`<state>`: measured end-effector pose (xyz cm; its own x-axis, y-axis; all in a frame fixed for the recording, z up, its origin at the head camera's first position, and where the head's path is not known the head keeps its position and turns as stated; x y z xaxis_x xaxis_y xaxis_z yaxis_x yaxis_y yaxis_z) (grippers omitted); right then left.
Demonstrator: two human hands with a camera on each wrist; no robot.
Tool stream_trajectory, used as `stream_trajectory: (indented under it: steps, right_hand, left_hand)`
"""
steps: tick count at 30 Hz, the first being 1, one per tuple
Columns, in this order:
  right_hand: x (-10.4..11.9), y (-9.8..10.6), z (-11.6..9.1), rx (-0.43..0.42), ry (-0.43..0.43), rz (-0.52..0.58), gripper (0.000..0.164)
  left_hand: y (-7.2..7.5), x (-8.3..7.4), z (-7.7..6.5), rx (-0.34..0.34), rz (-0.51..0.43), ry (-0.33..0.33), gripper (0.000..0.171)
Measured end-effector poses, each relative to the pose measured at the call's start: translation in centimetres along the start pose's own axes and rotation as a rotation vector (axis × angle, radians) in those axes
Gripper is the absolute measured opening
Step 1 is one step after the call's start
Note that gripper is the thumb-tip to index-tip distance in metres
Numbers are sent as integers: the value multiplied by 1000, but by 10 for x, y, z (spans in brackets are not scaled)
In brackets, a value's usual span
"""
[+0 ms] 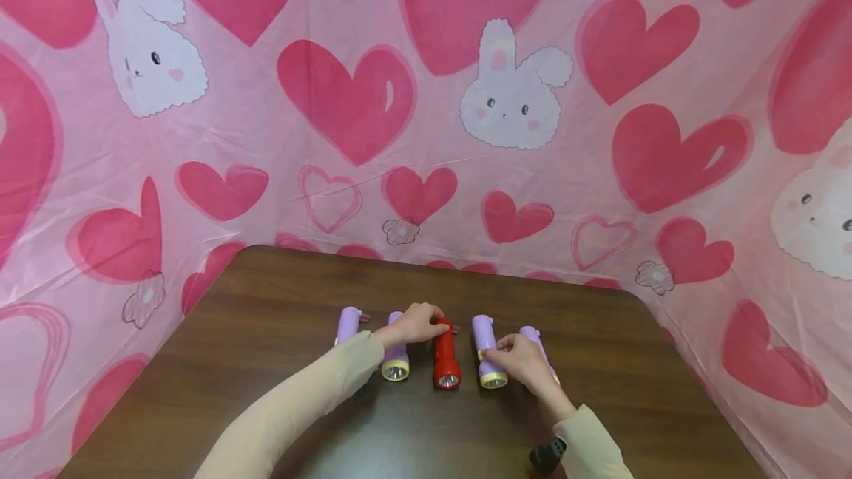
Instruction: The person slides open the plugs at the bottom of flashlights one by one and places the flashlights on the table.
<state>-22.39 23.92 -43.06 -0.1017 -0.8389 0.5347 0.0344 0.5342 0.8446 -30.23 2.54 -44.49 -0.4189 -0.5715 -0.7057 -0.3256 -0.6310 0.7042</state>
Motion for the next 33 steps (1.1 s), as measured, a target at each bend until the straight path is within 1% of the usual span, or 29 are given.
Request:
stream_trajectory:
  steps: [6, 12, 22, 29, 33]
  right_hand:
    - [1, -1, -1, -25, 13, 44, 36]
    - [3, -1, -2, -42, 20, 57, 37]
    - [5, -1, -2, -35, -5, 82, 36]
    - [9, 2, -5, -57, 24, 69, 36]
    - [11, 3, -7, -71, 30, 71, 36]
  left_hand:
    - [2, -1, -3, -32, -5, -22, 30]
    - [4, 1, -5, -66, -28, -33, 30]
    - [11, -5, -2, -112, -43, -86, 28]
    - [16, -9, -2, -111, -79, -60, 31]
    - [18, -12, -2, -133, -79, -82, 29]
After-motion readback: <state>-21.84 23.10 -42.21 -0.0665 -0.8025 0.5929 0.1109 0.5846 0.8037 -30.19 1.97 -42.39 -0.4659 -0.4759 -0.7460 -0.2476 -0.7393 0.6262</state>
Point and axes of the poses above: each hand's wrist, its own z-axis towards the middle knuckle, its own y-axis out of the back of the hand, x = y × z, the point moved 2 cm from there along z, towards the middle knuckle, and after that the axes turned 6 degrees about -z, right-handed, at the moved point
